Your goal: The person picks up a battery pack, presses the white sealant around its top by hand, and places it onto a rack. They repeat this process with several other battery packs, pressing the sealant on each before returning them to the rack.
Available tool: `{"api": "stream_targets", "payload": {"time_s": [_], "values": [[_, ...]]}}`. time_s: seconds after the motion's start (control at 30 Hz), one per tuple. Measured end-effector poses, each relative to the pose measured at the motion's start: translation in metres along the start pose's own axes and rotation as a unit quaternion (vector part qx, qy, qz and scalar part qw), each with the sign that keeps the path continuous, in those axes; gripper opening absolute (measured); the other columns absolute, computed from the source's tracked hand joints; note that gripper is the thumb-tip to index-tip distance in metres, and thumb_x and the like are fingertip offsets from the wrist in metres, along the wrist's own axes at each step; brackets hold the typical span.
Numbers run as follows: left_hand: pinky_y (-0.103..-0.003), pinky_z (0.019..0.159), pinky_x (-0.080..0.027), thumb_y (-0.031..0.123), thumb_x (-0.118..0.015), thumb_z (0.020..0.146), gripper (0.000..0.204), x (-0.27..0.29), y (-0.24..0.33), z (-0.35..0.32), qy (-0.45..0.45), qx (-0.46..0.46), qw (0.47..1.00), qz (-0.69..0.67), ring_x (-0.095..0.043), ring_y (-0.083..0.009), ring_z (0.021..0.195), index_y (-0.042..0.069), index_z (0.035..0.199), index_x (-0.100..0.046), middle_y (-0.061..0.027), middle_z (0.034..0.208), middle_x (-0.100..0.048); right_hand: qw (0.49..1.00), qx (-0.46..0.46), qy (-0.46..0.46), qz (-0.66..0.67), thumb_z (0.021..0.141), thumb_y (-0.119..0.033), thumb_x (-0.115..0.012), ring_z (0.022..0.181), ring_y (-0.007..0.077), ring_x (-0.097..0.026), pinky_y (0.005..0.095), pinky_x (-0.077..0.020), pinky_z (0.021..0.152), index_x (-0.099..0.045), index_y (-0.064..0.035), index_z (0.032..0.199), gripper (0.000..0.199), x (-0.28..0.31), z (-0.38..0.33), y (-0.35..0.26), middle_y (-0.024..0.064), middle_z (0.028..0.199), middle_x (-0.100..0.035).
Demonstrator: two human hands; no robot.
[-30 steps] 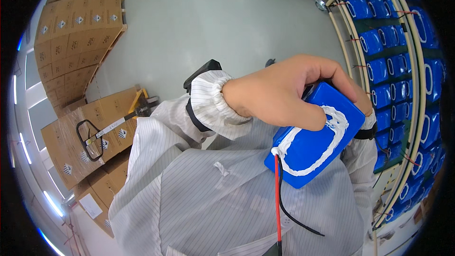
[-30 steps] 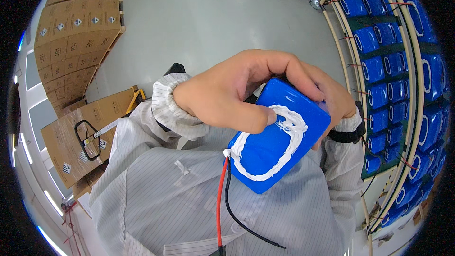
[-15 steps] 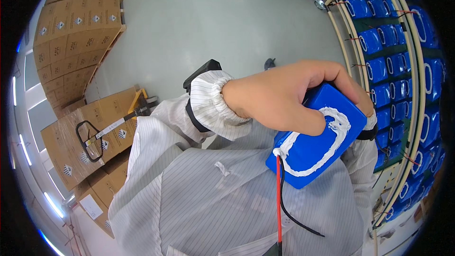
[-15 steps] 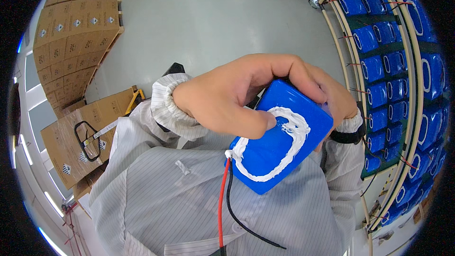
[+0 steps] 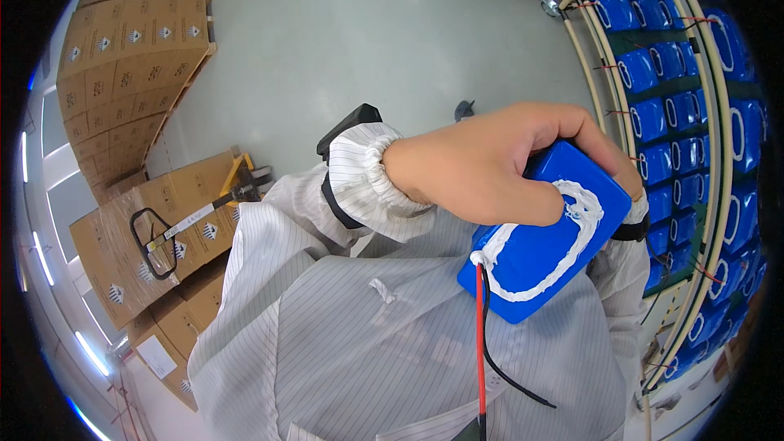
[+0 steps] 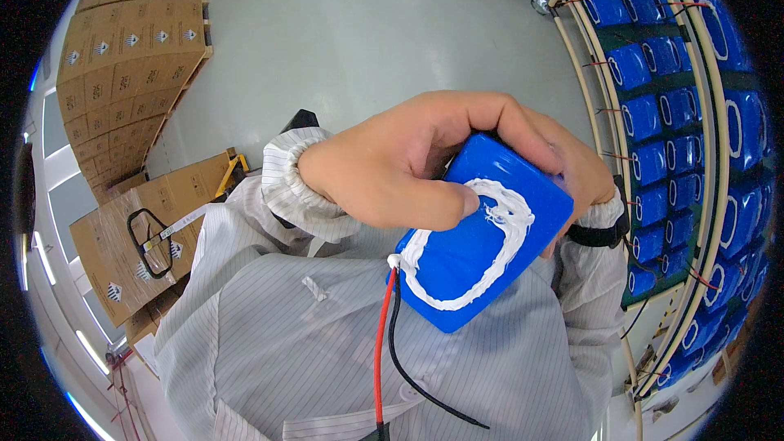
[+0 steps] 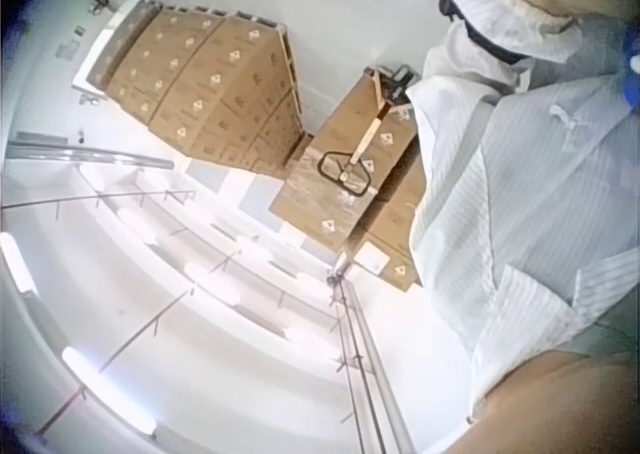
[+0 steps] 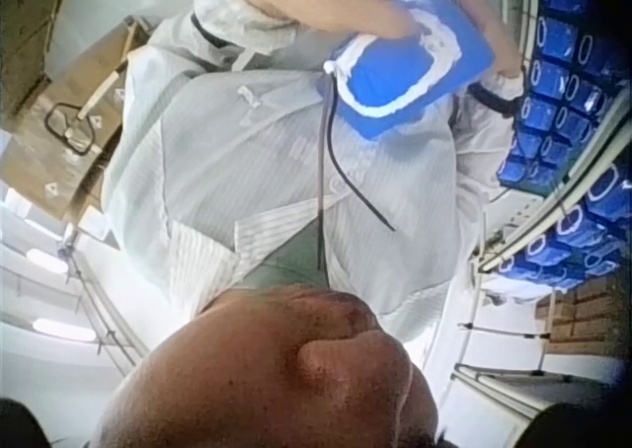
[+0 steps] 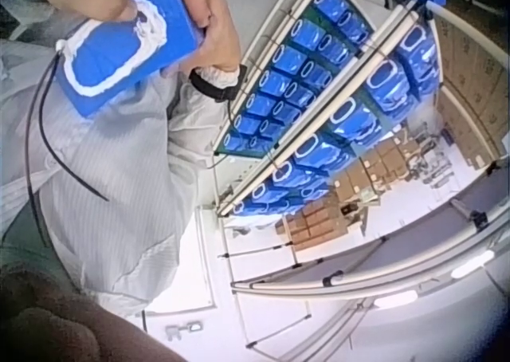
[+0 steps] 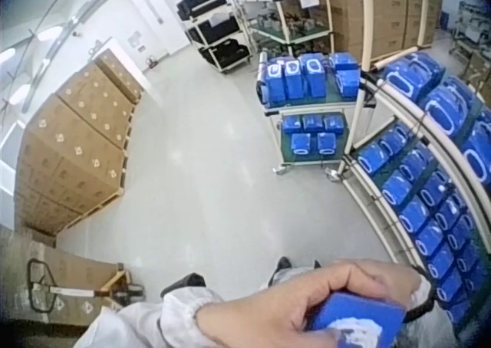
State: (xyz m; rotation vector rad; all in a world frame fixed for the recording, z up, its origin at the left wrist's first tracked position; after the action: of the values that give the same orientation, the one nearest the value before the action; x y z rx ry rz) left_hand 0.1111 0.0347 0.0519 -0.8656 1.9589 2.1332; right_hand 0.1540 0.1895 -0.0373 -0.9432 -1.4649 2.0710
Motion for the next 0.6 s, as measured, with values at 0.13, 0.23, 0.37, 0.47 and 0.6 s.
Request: {"api": "stream_targets", "payload": {"time_s": [0.13, 0.23, 0.37, 0.47, 0.6], "values": [[-0.038, 0.102, -0.049, 0.001, -0.057, 0.080, 0.048, -0.001, 0.000, -0.001, 0.012, 0.012, 1.000, -0.001, -0.061, -0.0221, 0.116, -0.006, 0.128, -0.054, -0.0170, 0.132, -0.061, 1.000, 0.008, -0.005, -0.015, 0.029, -0.058, -0.103, 0.116, 0.0205, -0.060, 0.0372, -0.0475, 0.102, -0.047, -0.0016, 0.138, 0.135, -0.001, 0.000, 0.001, 0.0094, 0.130, -0.060], [-0.038, 0.103, -0.048, 0.000, -0.055, 0.079, 0.050, -0.004, 0.001, -0.001, 0.022, 0.027, 0.999, -0.026, -0.060, -0.0220, 0.117, -0.006, 0.129, -0.053, -0.0166, 0.132, -0.061, 1.000, 0.004, 0.002, -0.021, 0.029, -0.058, -0.103, 0.116, 0.0205, -0.061, 0.0372, -0.0476, 0.102, -0.047, -0.0017, 0.138, 0.135, 0.000, -0.002, 0.004, 0.0094, 0.130, -0.060], [-0.037, 0.103, -0.048, -0.001, -0.055, 0.079, 0.050, -0.004, 0.002, -0.001, 0.028, 0.025, 0.999, -0.001, -0.060, -0.0209, 0.116, -0.005, 0.129, -0.053, -0.0158, 0.132, -0.061, 1.000, -0.002, 0.012, -0.024, 0.029, -0.058, -0.103, 0.115, 0.0205, -0.061, 0.0372, -0.0478, 0.102, -0.047, -0.0018, 0.139, 0.135, 0.001, -0.004, 0.005, 0.0094, 0.130, -0.060], [-0.036, 0.101, -0.049, 0.000, -0.056, 0.080, 0.050, -0.003, 0.001, 0.000, 0.005, 0.001, 1.000, 0.023, -0.061, -0.0196, 0.115, -0.005, 0.129, -0.053, -0.0149, 0.131, -0.061, 1.000, -0.028, -0.007, 0.008, 0.029, -0.058, -0.103, 0.116, 0.0208, -0.061, 0.0373, -0.0478, 0.102, -0.047, -0.0020, 0.139, 0.135, 0.002, -0.003, 0.004, 0.0094, 0.130, -0.060], [-0.034, 0.100, -0.050, 0.001, -0.058, 0.080, 0.050, -0.001, 0.000, -0.004, 0.031, 0.017, 0.999, 0.026, -0.061, -0.0181, 0.114, -0.004, 0.129, -0.053, -0.0143, 0.131, -0.061, 1.000, 0.001, -0.006, -0.004, 0.029, -0.058, -0.103, 0.117, 0.0206, -0.059, 0.0371, -0.0470, 0.103, -0.046, -0.0019, 0.139, 0.136, 0.000, 0.004, 0.000, 0.0094, 0.131, -0.059]]}}
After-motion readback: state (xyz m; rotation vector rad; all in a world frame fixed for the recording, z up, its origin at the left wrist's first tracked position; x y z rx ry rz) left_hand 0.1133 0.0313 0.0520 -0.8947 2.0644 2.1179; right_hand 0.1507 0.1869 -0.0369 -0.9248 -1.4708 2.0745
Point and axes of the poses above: each hand's wrist, its own z-axis towards the middle knuckle, its own x-axis out of the back of the hand, y = z × x, the point moved 4 cm from there along z, towards the middle knuckle
